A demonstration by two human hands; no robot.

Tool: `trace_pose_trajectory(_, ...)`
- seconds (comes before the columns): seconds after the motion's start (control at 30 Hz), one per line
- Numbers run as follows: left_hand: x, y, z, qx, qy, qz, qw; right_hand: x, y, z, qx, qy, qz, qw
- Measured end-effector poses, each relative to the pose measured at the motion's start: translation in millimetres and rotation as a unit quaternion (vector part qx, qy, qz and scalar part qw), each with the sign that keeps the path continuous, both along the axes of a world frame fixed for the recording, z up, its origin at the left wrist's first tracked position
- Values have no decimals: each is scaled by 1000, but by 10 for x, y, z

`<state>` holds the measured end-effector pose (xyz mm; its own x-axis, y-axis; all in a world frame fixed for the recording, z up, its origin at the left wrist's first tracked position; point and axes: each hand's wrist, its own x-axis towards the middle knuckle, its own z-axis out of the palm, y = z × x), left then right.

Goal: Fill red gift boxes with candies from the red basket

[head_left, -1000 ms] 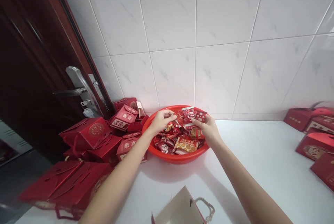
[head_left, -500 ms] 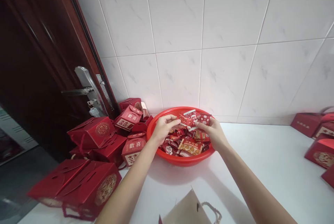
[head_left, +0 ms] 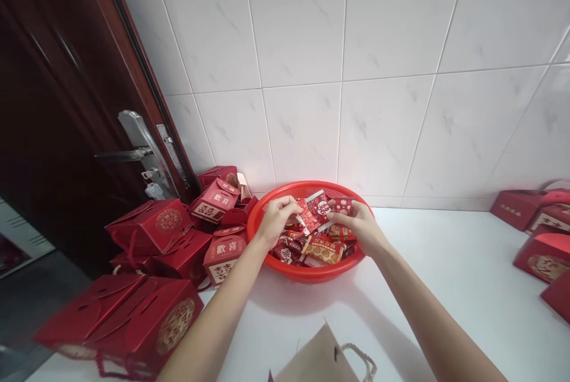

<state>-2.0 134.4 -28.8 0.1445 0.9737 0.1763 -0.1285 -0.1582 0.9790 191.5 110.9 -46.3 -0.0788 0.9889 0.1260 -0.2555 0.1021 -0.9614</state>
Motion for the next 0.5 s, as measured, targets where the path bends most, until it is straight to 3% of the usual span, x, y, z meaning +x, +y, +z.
trace_pose_trajectory(0.27, 5, -2, -18, 34, 46, 12, 998, 34, -15, 49, -8, -66, 40, 997)
trace_pose_trajectory(0.5, 11, 13, -26, 19, 57, 16, 998, 68, 49, 30, -17, 52, 83, 995)
